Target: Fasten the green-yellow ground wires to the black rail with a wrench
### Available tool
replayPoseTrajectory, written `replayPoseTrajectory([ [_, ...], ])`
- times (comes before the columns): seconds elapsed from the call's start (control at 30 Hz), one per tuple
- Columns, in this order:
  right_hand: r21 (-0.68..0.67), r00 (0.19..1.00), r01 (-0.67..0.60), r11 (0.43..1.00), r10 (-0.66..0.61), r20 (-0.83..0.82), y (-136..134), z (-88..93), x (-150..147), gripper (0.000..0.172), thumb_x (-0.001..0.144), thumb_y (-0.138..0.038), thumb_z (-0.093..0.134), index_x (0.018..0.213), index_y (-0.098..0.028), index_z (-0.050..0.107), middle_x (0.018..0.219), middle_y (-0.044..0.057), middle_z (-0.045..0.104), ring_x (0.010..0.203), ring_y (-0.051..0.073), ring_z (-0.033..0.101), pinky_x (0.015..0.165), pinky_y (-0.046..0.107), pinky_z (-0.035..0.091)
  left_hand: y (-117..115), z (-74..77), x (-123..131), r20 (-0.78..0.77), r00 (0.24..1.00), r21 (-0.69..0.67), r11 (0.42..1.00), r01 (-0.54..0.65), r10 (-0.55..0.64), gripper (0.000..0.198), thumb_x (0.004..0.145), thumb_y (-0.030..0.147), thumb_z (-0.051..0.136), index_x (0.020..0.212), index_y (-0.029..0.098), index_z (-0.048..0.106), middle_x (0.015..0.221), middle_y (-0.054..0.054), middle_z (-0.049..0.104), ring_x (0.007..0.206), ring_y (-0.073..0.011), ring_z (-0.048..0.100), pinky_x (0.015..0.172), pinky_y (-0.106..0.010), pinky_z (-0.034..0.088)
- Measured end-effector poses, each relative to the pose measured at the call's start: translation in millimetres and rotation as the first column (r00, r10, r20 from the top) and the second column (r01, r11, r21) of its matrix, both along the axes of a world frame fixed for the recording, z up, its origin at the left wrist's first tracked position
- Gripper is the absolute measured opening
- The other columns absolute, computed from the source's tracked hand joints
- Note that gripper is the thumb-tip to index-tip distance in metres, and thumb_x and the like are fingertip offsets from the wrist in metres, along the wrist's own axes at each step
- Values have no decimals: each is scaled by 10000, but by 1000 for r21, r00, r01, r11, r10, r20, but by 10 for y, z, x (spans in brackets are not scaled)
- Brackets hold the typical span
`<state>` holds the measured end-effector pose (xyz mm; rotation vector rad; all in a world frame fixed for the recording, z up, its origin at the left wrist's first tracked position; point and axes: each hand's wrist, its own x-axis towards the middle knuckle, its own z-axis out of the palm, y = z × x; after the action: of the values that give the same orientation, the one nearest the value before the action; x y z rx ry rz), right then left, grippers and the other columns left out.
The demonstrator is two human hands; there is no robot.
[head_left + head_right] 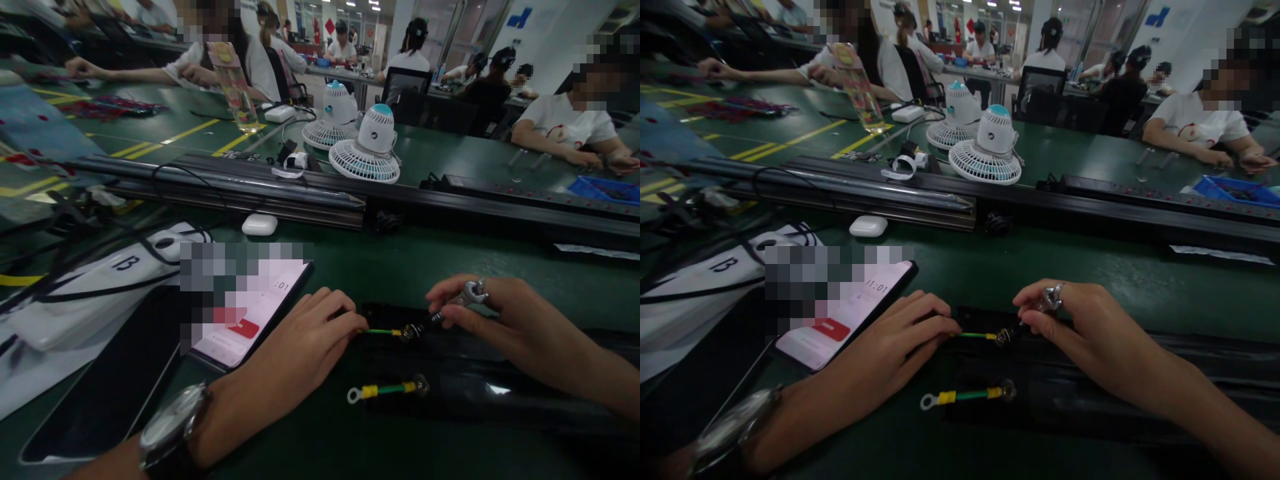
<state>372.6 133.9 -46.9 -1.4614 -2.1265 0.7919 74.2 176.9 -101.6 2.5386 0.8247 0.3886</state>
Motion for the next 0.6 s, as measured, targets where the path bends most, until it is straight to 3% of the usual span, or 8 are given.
replayPoseTrajectory([
  [0.2,45,998,70,997,-70,-8,-3,-19,-4,235,984,-298,604,1207,-235,641,1034,42,760,839,195,724,743,314,531,-5,-6,-11,5,1000,-19,1000,1,-1,254,1023,101,455,1159,253,607,1190,-26,557,1035,-192,501,890,-353,412],
  [0.6,23,999,51,998,-51,-10,62,113,-80,249,978,-213,612,1224,-252,595,965,-11,789,849,170,746,777,291,542,0,42,14,22,1000,-31,1000,-4,5,249,1006,82,456,1122,231,618,1161,-31,567,1012,-194,506,888,-360,427],
])
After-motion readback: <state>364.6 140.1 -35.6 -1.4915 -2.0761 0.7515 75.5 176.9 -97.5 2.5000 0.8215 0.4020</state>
